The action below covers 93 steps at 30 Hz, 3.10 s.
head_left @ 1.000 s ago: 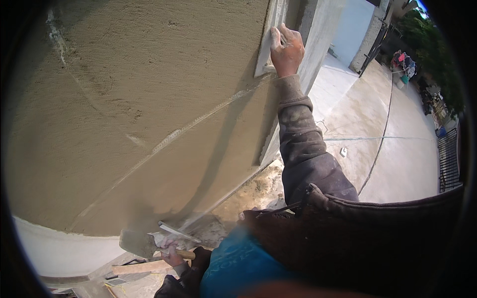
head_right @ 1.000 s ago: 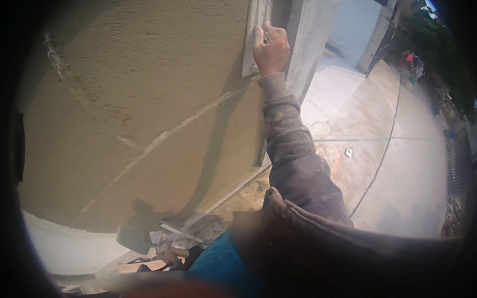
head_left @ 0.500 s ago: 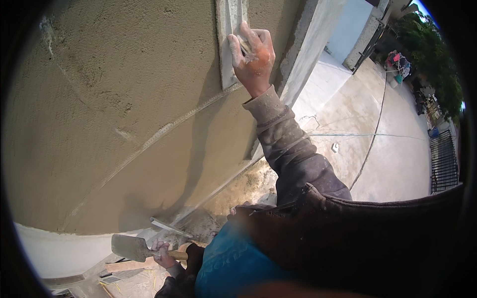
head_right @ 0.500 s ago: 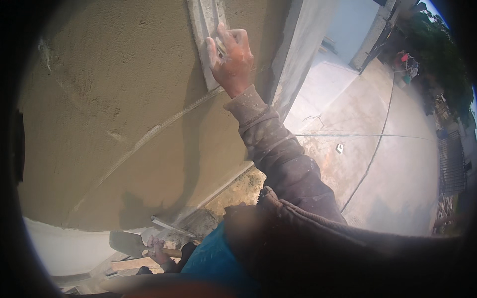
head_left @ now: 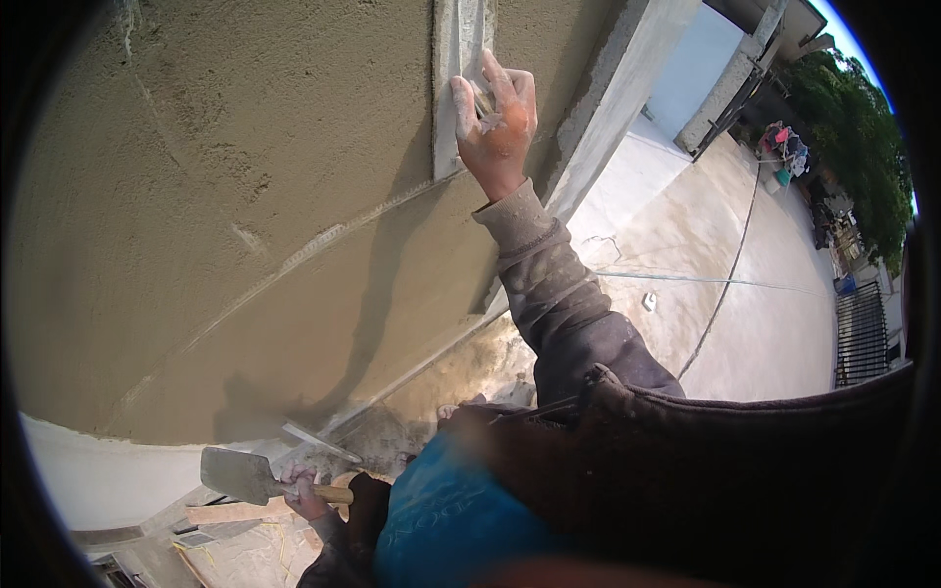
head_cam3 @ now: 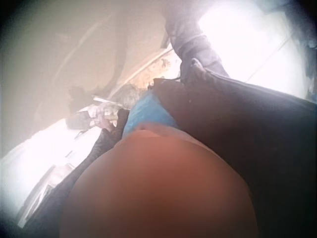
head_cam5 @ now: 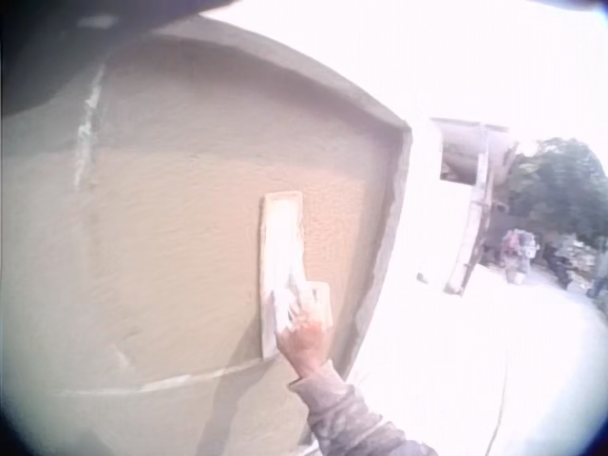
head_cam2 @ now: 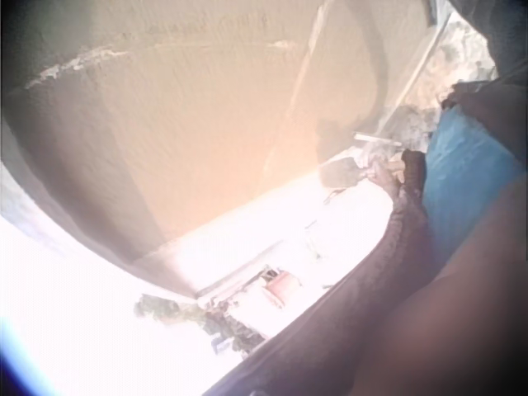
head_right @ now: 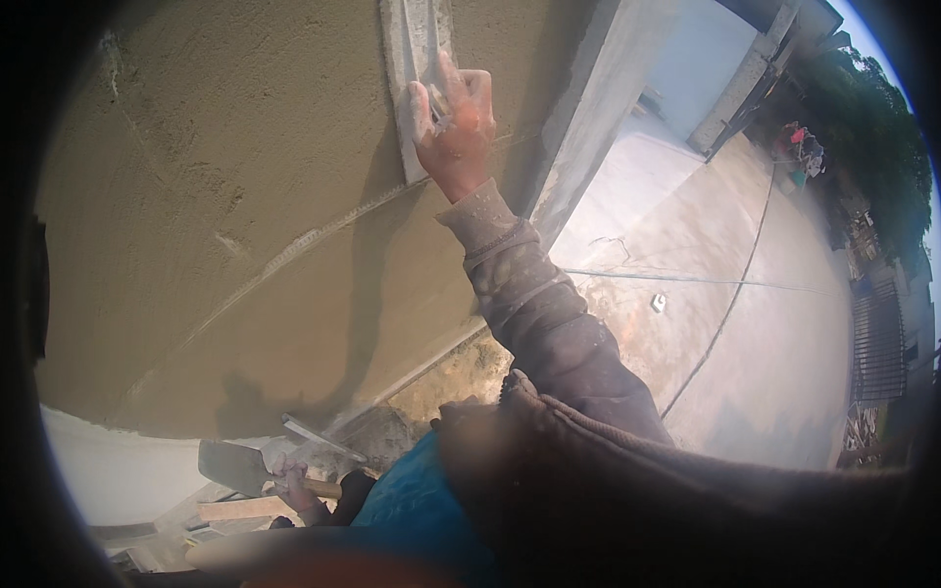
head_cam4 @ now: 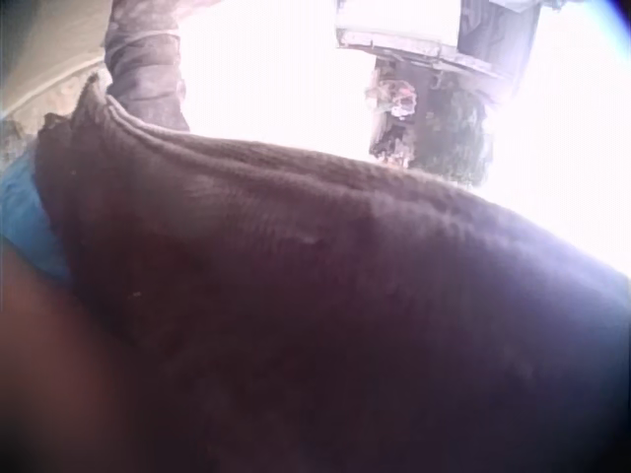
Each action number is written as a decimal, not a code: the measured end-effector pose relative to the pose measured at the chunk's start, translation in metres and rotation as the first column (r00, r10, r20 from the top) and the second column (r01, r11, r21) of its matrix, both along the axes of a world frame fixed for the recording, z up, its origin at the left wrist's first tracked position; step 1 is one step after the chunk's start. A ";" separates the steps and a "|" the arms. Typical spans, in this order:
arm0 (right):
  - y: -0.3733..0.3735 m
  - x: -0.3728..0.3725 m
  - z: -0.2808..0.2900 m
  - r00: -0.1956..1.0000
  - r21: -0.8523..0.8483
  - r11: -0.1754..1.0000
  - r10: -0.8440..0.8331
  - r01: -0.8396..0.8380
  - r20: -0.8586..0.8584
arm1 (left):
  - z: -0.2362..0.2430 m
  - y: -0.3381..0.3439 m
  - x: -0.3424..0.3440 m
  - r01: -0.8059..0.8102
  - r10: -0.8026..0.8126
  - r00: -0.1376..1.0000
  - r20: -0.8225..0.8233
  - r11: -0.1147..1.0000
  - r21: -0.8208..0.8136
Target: The person applies wet plaster to a wall using a trowel and smooths it with a straightedge. They repeatedly scoop plaster from a bucket, spread it on the wall, and level the surface.
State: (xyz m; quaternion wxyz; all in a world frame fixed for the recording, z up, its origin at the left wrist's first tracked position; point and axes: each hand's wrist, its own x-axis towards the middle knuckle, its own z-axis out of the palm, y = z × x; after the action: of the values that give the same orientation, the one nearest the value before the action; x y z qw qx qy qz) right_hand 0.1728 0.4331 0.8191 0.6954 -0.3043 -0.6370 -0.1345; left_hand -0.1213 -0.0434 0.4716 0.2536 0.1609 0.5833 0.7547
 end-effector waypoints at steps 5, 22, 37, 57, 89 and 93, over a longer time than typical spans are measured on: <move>-0.018 -0.021 0.108 0.975 0.031 0.988 0.146 -0.153 0.166 | 0.033 0.028 0.005 0.025 -0.034 0.996 -0.081 0.994 -0.108; -0.119 -0.164 0.098 0.687 -0.125 0.767 0.625 -0.630 0.370 | 0.034 -0.030 -0.011 -0.101 0.100 0.994 -0.037 0.994 -0.029; -0.175 -0.345 0.096 0.457 -0.050 0.617 0.632 -0.785 0.626 | 0.049 -0.066 -0.022 -0.251 0.251 0.968 0.004 0.968 -0.002; -0.179 -0.281 0.055 0.616 -0.296 0.762 0.643 -0.576 0.455 | 0.036 -0.080 -0.063 -0.222 0.219 0.972 0.081 0.975 0.027; -0.175 -0.247 -0.258 0.379 -0.536 0.477 0.879 -0.696 0.290 | -0.041 -0.174 0.139 -0.368 0.574 0.783 0.239 0.737 -0.567; -0.206 -0.295 -0.255 0.309 -0.661 0.424 0.906 -0.619 0.291 | -0.066 -0.137 0.161 -0.159 0.385 0.884 0.265 0.781 -0.604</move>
State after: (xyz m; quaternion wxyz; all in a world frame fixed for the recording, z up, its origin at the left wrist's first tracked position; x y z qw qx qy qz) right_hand -0.1217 0.2271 0.5640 0.3329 -0.0344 -0.9007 0.2771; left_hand 0.0397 -0.1799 0.4056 0.2823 -0.1562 0.7380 0.5926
